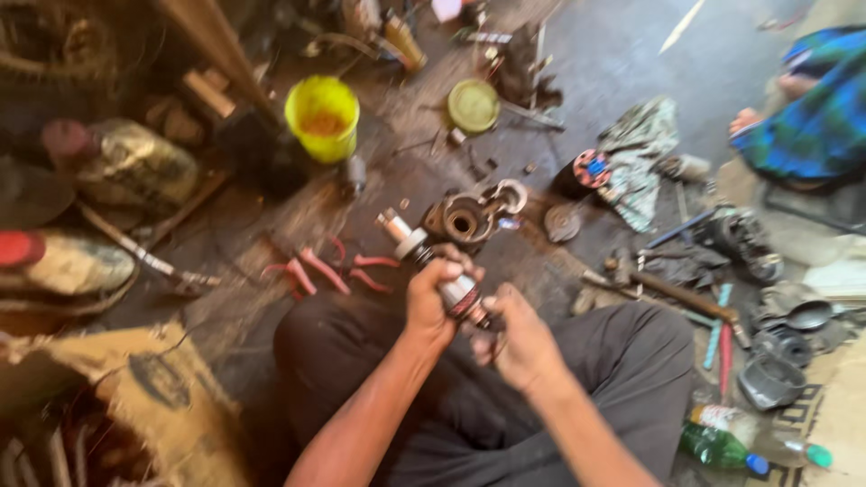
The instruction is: The person sits on the floor and uses a metal file to smooth the copper windings on a motor rotor. They hold the rotor with one hand and file the surface with the other, rotating the rotor to access different sections.
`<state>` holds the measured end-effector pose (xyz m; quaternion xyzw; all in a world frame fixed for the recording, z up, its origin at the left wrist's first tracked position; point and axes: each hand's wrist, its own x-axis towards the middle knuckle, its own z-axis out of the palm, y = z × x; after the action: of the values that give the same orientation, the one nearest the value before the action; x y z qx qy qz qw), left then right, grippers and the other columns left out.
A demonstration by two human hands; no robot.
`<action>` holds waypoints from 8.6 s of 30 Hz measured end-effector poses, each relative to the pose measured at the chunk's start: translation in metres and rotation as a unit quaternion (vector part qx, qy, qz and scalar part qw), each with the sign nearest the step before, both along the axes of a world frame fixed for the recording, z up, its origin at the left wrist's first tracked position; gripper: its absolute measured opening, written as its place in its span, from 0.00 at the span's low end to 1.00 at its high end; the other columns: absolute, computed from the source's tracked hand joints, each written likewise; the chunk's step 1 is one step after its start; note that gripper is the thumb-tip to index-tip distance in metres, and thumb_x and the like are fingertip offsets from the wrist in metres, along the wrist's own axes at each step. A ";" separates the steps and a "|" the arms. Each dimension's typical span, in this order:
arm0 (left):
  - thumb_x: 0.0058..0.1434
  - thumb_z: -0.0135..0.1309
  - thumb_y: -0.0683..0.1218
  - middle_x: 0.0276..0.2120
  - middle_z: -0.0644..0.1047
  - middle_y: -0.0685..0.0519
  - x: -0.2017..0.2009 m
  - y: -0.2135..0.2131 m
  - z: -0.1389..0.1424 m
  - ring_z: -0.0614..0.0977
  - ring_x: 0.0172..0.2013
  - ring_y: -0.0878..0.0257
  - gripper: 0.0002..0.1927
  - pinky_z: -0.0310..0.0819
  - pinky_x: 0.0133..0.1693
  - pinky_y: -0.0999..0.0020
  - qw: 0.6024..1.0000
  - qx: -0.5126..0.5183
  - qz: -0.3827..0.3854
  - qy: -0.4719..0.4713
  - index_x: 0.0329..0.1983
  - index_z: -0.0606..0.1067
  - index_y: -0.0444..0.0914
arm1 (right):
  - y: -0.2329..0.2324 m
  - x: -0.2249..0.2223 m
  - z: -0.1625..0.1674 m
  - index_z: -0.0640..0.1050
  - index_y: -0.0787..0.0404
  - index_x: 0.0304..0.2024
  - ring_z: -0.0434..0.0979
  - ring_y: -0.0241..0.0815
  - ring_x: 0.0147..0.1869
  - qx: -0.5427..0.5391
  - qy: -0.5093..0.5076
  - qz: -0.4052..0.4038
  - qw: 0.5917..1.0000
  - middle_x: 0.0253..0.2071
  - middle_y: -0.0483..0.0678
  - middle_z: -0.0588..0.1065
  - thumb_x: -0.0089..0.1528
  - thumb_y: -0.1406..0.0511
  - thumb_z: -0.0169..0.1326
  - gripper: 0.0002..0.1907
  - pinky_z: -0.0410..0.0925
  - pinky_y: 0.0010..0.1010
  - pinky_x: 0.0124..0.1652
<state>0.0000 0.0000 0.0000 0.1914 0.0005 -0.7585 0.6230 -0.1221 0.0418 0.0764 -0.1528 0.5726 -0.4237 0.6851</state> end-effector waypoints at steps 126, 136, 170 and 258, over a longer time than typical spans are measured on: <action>0.53 0.51 0.37 0.33 0.74 0.48 0.027 0.005 -0.020 0.79 0.39 0.56 0.10 0.76 0.51 0.55 0.995 -0.096 0.024 0.022 0.40 0.71 0.34 | 0.027 0.014 -0.026 0.69 0.64 0.35 0.80 0.47 0.29 -0.249 0.189 0.148 0.938 0.34 0.60 0.80 0.62 0.71 0.56 0.07 0.74 0.37 0.27; 0.51 0.51 0.37 0.32 0.74 0.46 0.028 0.007 -0.012 0.79 0.37 0.54 0.11 0.78 0.46 0.59 0.995 -0.093 -0.013 -0.029 0.38 0.72 0.34 | 0.025 0.010 -0.041 0.64 0.63 0.44 0.80 0.45 0.32 -0.244 -0.022 0.111 0.963 0.37 0.57 0.76 0.65 0.75 0.51 0.10 0.75 0.37 0.33; 0.52 0.50 0.37 0.31 0.76 0.46 0.028 0.006 -0.020 0.80 0.34 0.53 0.09 0.78 0.43 0.60 0.999 -0.009 0.019 -0.038 0.38 0.72 0.34 | 0.029 0.032 -0.026 0.75 0.68 0.39 0.80 0.47 0.39 -0.486 0.434 0.142 0.746 0.46 0.58 0.77 0.62 0.74 0.62 0.07 0.73 0.28 0.38; 0.54 0.53 0.42 0.41 0.77 0.49 0.032 0.008 -0.011 0.78 0.40 0.62 0.12 0.75 0.47 0.67 0.974 -0.176 -0.010 -0.144 0.42 0.74 0.34 | 0.017 -0.002 -0.042 0.68 0.60 0.36 0.82 0.51 0.31 -0.094 -0.131 0.037 0.986 0.34 0.55 0.77 0.63 0.69 0.54 0.06 0.74 0.39 0.24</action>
<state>0.0321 0.0079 -0.0108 0.1859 -0.2247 -0.7171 0.6330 -0.1243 0.0590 0.0344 -0.1808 0.4292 -0.4665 0.7520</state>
